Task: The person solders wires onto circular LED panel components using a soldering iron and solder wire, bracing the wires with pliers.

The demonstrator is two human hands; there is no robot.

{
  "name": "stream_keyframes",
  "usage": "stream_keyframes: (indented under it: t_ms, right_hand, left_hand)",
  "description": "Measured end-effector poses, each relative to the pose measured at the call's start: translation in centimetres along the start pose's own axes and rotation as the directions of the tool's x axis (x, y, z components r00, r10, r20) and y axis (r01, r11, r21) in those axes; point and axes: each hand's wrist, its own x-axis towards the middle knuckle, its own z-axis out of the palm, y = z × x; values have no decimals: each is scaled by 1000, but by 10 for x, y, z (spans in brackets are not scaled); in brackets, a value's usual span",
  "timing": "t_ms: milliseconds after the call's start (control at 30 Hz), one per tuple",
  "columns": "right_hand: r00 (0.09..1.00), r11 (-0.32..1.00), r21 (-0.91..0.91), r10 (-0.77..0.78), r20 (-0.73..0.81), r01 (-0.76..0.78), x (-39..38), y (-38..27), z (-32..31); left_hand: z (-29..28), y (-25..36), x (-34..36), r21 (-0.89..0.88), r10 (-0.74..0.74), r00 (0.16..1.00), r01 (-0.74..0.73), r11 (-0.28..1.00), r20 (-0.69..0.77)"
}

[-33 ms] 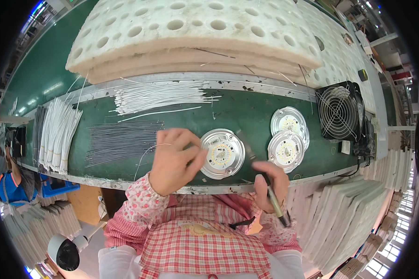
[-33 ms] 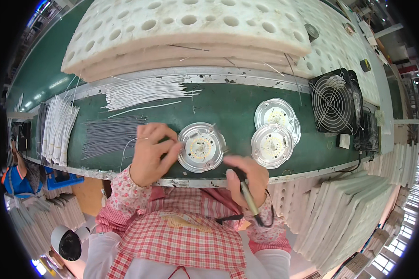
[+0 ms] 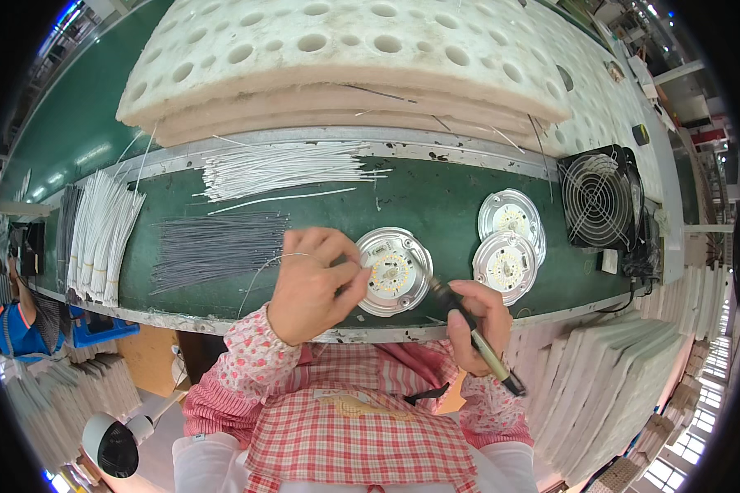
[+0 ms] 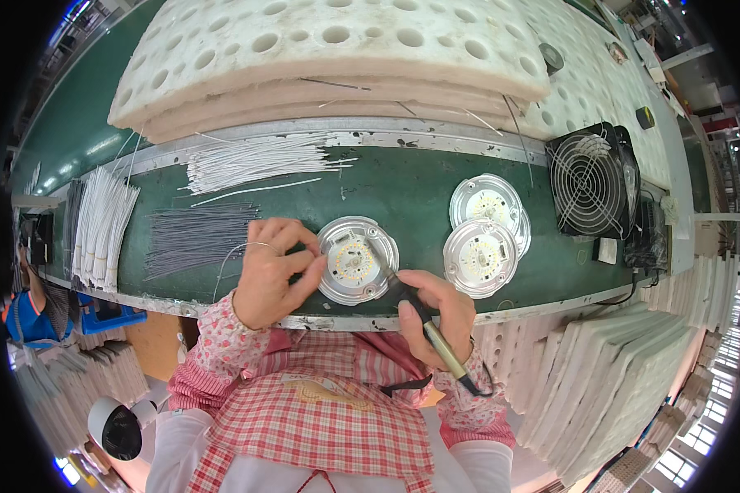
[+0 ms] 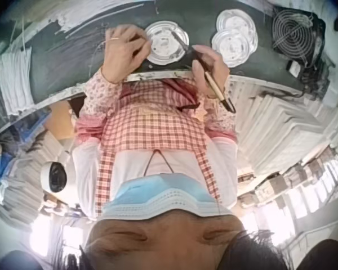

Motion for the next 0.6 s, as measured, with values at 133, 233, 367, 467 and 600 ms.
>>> stream_keyframes:
  t_ms: [133,233,367,467,600]
  right_hand:
    - [935,946,-38,-313,164,323,18,8,-10]
    - [935,952,-49,-284,211,301,21,6,-12]
    - [932,954,-40,-281,228,297,23,10,-11]
    - [939,960,-32,-266,218,280,24,10,-10]
    - [980,999,41,26,196,-35,15,2,-8]
  left_hand:
    - [12,1,0,-95,29,999,-27,995,22]
    - [14,1,1,-117,24,999,-21,993,29]
    - [19,-2,1,-138,22,1000,-20,990,8]
    - [18,-1,3,-119,24,999,-20,993,36]
    - [24,-4,2,-100,28,999,-24,995,35]
